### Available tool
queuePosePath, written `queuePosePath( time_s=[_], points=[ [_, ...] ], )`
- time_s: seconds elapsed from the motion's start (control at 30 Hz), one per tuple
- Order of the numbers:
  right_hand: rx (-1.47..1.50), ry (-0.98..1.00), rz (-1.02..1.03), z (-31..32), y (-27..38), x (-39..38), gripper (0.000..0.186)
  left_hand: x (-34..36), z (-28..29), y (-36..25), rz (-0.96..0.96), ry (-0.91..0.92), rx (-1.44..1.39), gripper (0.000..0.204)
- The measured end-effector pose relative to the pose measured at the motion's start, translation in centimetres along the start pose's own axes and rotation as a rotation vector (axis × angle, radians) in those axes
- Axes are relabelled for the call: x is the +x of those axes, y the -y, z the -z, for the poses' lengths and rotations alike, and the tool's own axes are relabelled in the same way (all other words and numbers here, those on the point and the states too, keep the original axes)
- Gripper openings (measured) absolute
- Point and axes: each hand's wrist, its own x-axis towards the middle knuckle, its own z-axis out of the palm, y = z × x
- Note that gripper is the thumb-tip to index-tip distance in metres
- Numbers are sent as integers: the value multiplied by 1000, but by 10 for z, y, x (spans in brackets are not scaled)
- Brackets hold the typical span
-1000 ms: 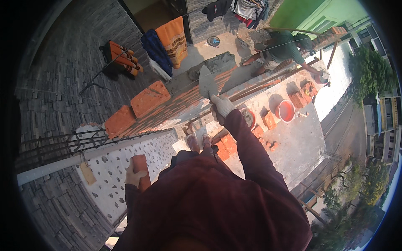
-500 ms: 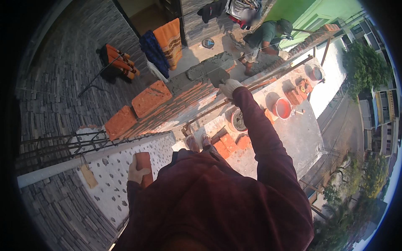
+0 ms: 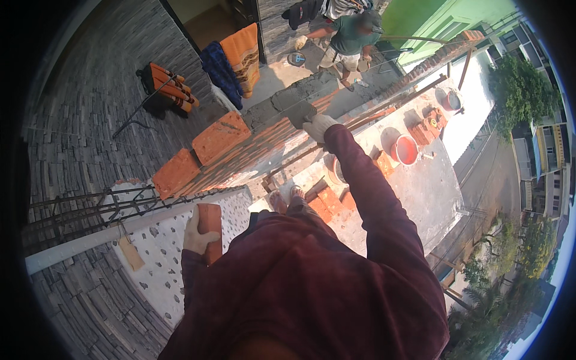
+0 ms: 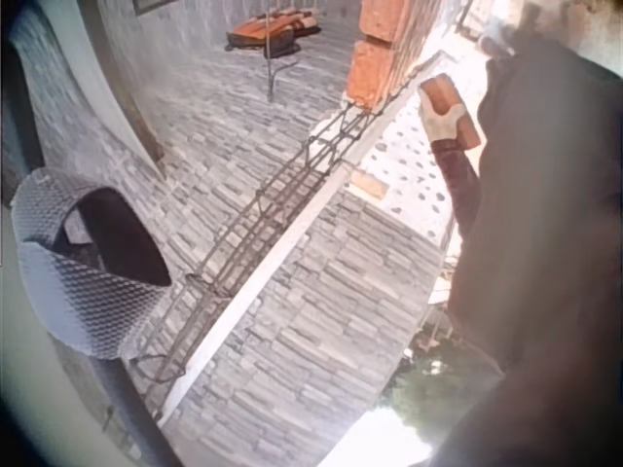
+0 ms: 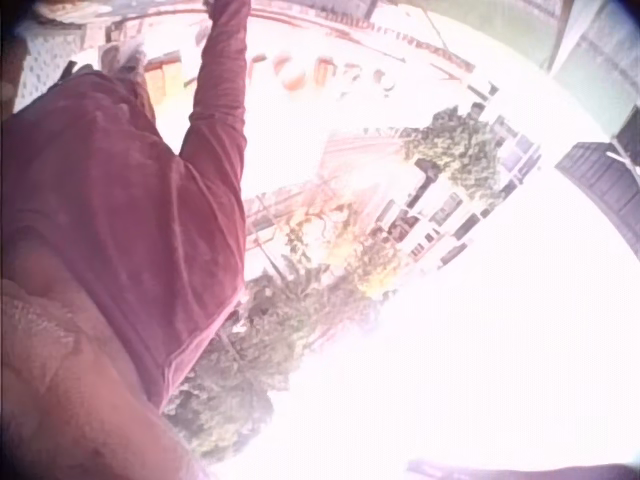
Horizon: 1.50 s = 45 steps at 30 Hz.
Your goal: The person scoops mortar from a bucket with a trowel, applies it to a brick, and places the brick onto a partially built wall. The person repeats this process, tapping bricks into place and scraping excess mortar.
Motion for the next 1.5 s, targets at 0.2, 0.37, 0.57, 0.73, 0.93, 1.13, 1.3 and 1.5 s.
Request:
queuePosePath(
  time_s=[0.2, 0.37, 0.57, 0.73, 0.93, 1.13, 1.3, 1.5],
  points=[
    [213, 41, -14, 34, -41, 8, 31, 14, 5, -42, -134, -21, -77, 124],
    [1102, 246, -143, -18, -17, -16, 35, 38, 22, -109, -300, -45, 36, 122],
    [1037, 181, 42, -74, -14, -86, 40, 131, 24, -220, -548, 18, 87, 124],
    [857, 32, -190, -96, -52, -156, 44, 257, -15, -291, -792, -15, 499, 125],
    [1001, -164, -605, -161, -142, -219, 38, 337, -100, -330, -681, 110, 769, 125],
    [1083, -158, -841, -200, -173, -276, 37, 350, -133, -331, -642, 207, 860, 124],
    [1137, -153, -840, -213, -176, -275, 37, 354, -147, -329, -657, 203, 903, 125],
    [1121, -143, -796, -169, -158, -251, 37, 352, -152, -333, -629, 208, 964, 127]
  ],
)
